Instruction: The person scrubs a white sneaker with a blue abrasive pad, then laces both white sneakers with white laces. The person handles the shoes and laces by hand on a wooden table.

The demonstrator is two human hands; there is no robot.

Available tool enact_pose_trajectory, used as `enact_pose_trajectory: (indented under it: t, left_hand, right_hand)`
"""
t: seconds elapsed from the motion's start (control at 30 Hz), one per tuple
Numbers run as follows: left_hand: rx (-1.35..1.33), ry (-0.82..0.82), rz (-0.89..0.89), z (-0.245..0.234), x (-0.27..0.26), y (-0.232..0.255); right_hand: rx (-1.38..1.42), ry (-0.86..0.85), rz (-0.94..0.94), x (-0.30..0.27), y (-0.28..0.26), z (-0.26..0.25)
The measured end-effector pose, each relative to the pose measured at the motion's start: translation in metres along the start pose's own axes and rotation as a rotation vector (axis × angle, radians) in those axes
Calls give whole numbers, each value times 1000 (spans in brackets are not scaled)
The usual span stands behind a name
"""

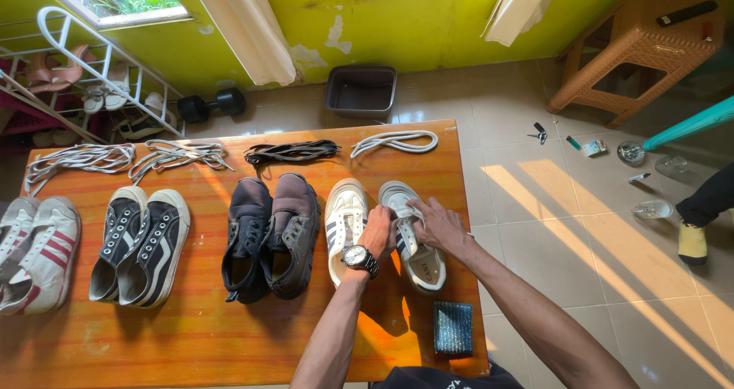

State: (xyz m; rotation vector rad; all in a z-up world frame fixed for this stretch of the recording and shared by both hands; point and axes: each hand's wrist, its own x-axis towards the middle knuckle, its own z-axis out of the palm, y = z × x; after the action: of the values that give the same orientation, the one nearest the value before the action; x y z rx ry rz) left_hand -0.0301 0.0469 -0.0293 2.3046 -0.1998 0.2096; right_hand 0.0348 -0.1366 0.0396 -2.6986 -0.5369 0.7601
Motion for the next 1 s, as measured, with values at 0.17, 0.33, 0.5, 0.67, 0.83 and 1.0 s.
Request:
enact_pose_trajectory:
  t: [0.17, 0.33, 0.5, 0.67, 0.83, 1.0]
  left_hand:
    - [151, -103, -107, 11, 7, 3]
    - [219, -135, 13, 4, 15, -1]
    - [80, -144, 33, -5, 21, 2]
    - [56, -135, 39, -21, 21, 10]
    - [-32, -130, -48, -55, 22, 12]
    - [-21, -129, -54, -116, 22, 4]
  right_hand:
    - [-46, 56, -29, -4, -1, -1]
    - [-80, 85, -2, -8, -6, -1]
    - [-81, 156, -8, -7, -13, 0]
    - [-152, 138, 34, -7, -13, 7]
    - [-180, 151, 36, -5, -10, 14]
    - [-183, 95, 64, -1, -10, 13]
